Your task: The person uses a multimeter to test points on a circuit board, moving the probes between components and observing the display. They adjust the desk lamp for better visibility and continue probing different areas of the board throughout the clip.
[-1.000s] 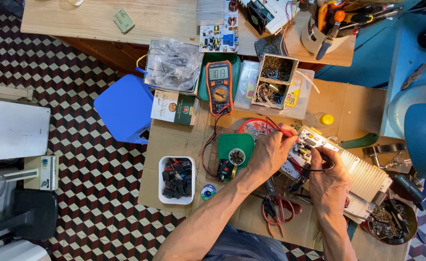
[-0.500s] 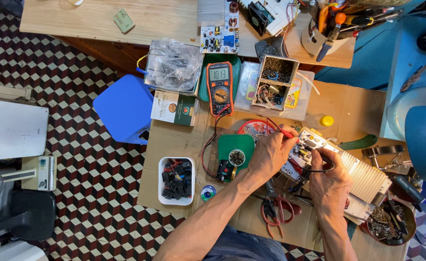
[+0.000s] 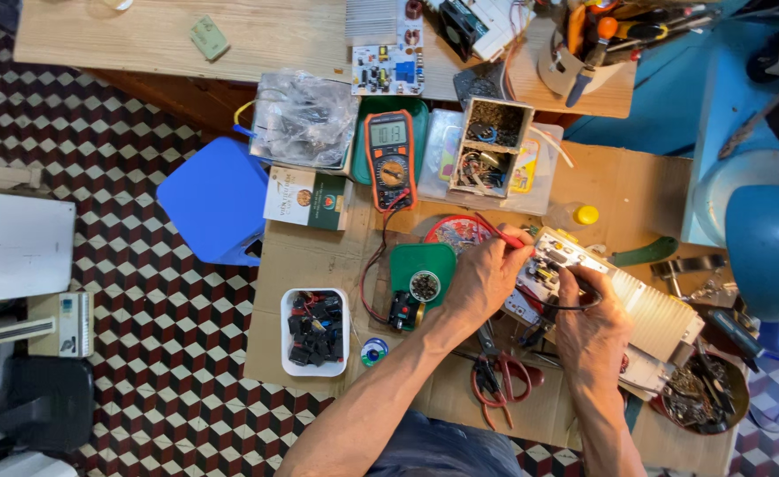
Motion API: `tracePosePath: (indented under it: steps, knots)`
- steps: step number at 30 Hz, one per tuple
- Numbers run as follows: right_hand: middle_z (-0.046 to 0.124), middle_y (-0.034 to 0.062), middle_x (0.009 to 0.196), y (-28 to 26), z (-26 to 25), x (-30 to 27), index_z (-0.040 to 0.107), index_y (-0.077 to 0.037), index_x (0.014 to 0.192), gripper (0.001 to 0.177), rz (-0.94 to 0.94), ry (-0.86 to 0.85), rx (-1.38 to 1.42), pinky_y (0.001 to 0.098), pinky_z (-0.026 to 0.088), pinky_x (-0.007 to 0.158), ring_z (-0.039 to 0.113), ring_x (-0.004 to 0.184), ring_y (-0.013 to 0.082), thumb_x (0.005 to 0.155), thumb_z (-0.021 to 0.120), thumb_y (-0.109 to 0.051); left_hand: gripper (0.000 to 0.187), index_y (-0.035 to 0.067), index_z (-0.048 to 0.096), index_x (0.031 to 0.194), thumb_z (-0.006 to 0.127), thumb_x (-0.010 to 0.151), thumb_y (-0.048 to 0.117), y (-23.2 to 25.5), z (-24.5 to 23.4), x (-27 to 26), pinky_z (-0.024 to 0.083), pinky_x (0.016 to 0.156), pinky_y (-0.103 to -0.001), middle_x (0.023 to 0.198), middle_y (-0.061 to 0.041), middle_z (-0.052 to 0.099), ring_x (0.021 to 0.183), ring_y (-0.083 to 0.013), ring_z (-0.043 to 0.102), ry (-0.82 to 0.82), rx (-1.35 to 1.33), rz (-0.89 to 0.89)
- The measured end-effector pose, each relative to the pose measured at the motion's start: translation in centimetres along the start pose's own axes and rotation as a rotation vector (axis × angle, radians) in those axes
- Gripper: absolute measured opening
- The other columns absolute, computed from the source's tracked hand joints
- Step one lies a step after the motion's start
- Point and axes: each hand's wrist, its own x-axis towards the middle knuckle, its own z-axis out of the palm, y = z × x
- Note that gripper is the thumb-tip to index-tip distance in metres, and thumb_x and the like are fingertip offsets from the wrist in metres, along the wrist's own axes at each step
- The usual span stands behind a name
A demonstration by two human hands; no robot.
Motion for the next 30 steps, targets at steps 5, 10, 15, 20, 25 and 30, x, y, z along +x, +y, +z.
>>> tracePosePath:
  steps: [5,10,15,20,25,30]
  knots:
    - [0.074,0.0138,0.087,0.3,0.2,0.2,0.071,0.001,0.111,0.019,-0.007,0.016,0.003,0.0320,0.054,0.068,0.067,0.072,0.0172,0.101,0.071,-0.016,0.012,0.006,0.062,0.107,0.066,0.101,0.015,-0.1,0.3,-0.1,0.055,0.063,-0.040,0.086,-0.016,0.071,0.077,-0.0335,0.073,0.016,-0.037,0.003]
    - [0.073,0.0128,0.084,-0.4,0.2,0.2,0.070,0.001,0.110,0.019,-0.001,0.016,0.040,0.0308,0.054,0.066,0.068,0.070,0.0157,0.100,0.071,-0.015,0.012,0.006,0.061,0.107,0.068,0.100,0.012,-0.4,0.4,0.1,0.056,0.064,-0.037,0.085,-0.015,0.071,0.075,-0.0303,0.074,0.039,-0.069,0.027]
    - [0.073,0.0114,0.086,-1.0,-0.5,-0.5,0.072,0.000,0.112,0.019,0.015,0.055,0.093,0.0290,0.053,0.067,0.066,0.073,0.0137,0.101,0.071,-0.015,0.011,0.005,0.061,0.108,0.066,0.102,0.011,-0.6,0.3,0.0,0.057,0.067,-0.034,0.085,-0.013,0.072,0.076,-0.0249,0.075,-0.013,-0.048,0.006]
    - [0.072,0.0093,0.091,-1.3,-2.2,-3.2,0.072,-0.001,0.115,0.019,0.090,0.117,0.129,0.0263,0.050,0.066,0.062,0.075,0.0123,0.098,0.071,-0.009,0.012,0.004,0.060,0.111,0.064,0.103,0.012,-0.2,0.0,-0.2,0.060,0.072,-0.032,0.094,-0.012,0.074,0.083,-0.0204,0.076,-0.049,-0.120,-0.055]
    - [0.073,0.0089,0.098,-1.2,-3.4,-5.8,0.069,0.001,0.118,0.020,-0.005,0.076,0.271,0.0265,0.054,0.073,0.067,0.084,0.0111,0.098,0.068,-0.002,0.019,0.004,0.058,0.118,0.060,0.104,0.017,0.4,-1.0,-0.8,0.061,0.076,-0.031,0.105,-0.011,0.073,0.091,-0.0203,0.076,-0.006,-0.118,-0.157]
    - [0.074,0.0087,0.091,-2.0,-2.5,-8.3,0.071,-0.003,0.110,0.026,-0.174,-0.106,0.194,0.0297,0.058,0.065,0.073,0.076,0.0181,0.085,0.071,0.005,0.025,0.006,0.060,0.121,0.046,0.106,0.020,-0.2,-3.3,-1.5,0.053,0.072,-0.025,0.090,-0.003,0.067,0.079,-0.0114,0.064,0.017,-0.128,-0.367]
